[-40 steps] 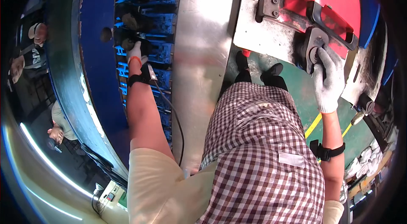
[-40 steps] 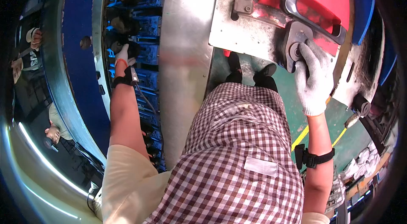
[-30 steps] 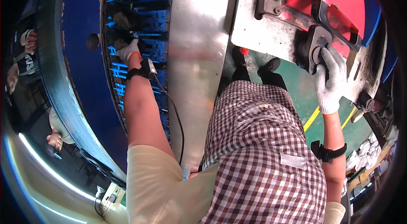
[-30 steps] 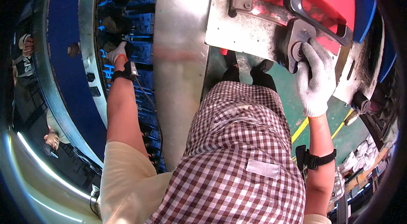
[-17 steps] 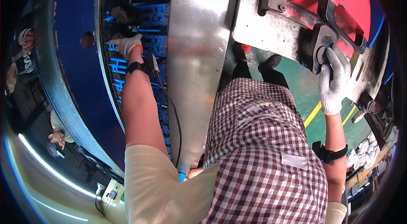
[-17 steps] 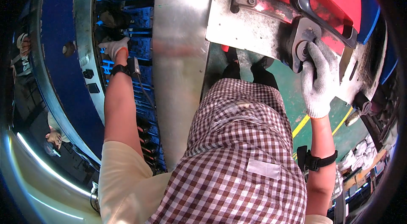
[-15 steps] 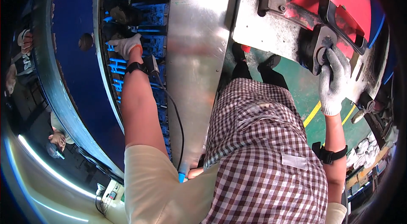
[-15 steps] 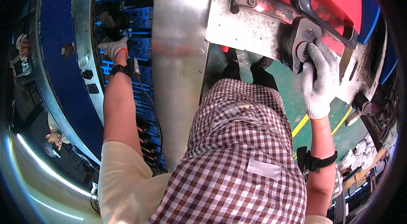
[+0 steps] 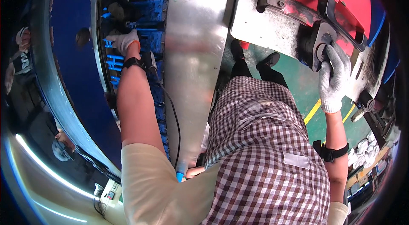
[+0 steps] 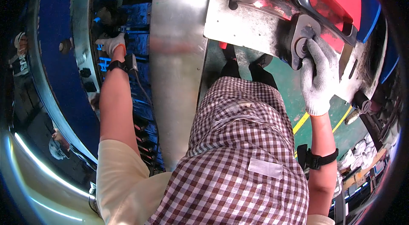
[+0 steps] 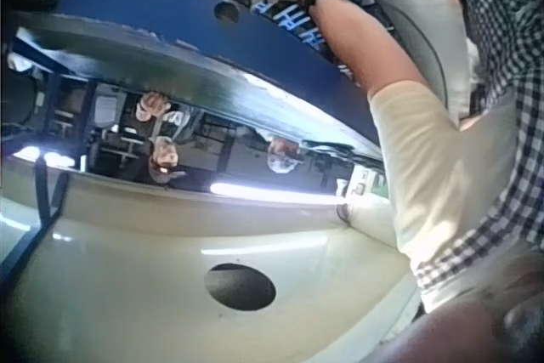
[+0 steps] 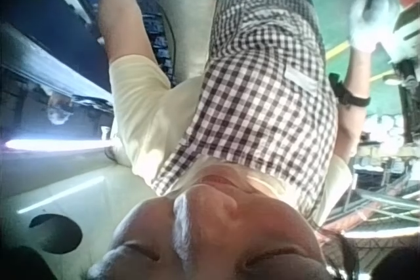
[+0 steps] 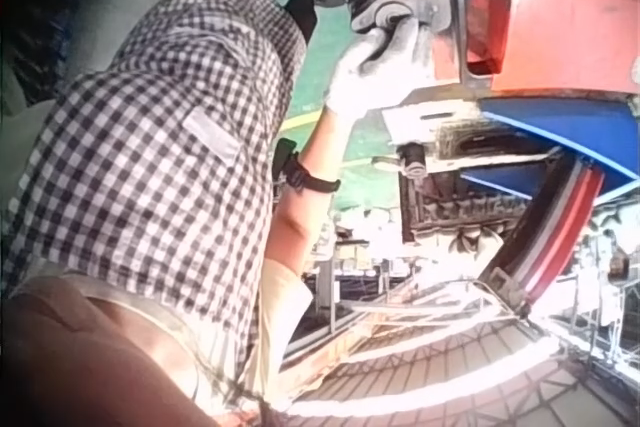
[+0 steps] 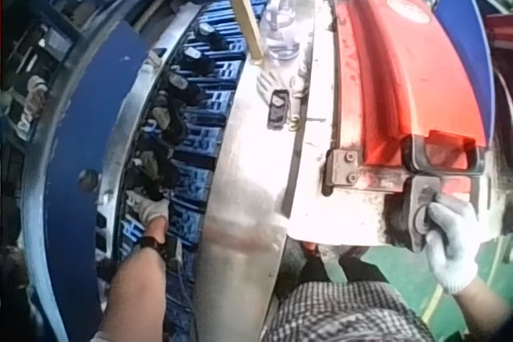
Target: Operating a shoe pressing machine and placing finished shoes onto a conveyor belt.
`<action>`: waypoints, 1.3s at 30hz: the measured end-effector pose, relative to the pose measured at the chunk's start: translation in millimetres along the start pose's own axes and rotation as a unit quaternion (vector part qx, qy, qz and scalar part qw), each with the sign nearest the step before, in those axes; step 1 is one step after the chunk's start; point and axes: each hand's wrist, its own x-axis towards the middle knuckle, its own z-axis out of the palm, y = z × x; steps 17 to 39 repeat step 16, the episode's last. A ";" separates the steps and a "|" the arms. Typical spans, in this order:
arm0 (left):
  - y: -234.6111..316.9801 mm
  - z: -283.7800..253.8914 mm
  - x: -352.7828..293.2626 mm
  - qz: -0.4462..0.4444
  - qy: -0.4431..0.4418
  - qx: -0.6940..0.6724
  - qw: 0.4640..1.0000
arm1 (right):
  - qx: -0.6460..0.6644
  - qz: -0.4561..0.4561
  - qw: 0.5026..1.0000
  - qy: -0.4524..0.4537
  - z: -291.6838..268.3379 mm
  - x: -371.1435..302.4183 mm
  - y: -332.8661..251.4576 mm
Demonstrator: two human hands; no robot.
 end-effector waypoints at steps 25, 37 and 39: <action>-235.5 18.2 10.1 -0.316 -0.207 -0.611 0.695 | 0.031 -0.010 0.999 -0.008 7.8 -4.3 16.1; -235.5 18.2 10.1 -0.316 -0.207 -0.611 0.695 | 0.031 -0.010 0.999 -0.008 7.8 -4.3 16.1; -235.5 18.2 10.1 -0.316 -0.207 -0.611 0.695 | 0.031 -0.010 0.999 -0.008 7.8 -4.3 16.1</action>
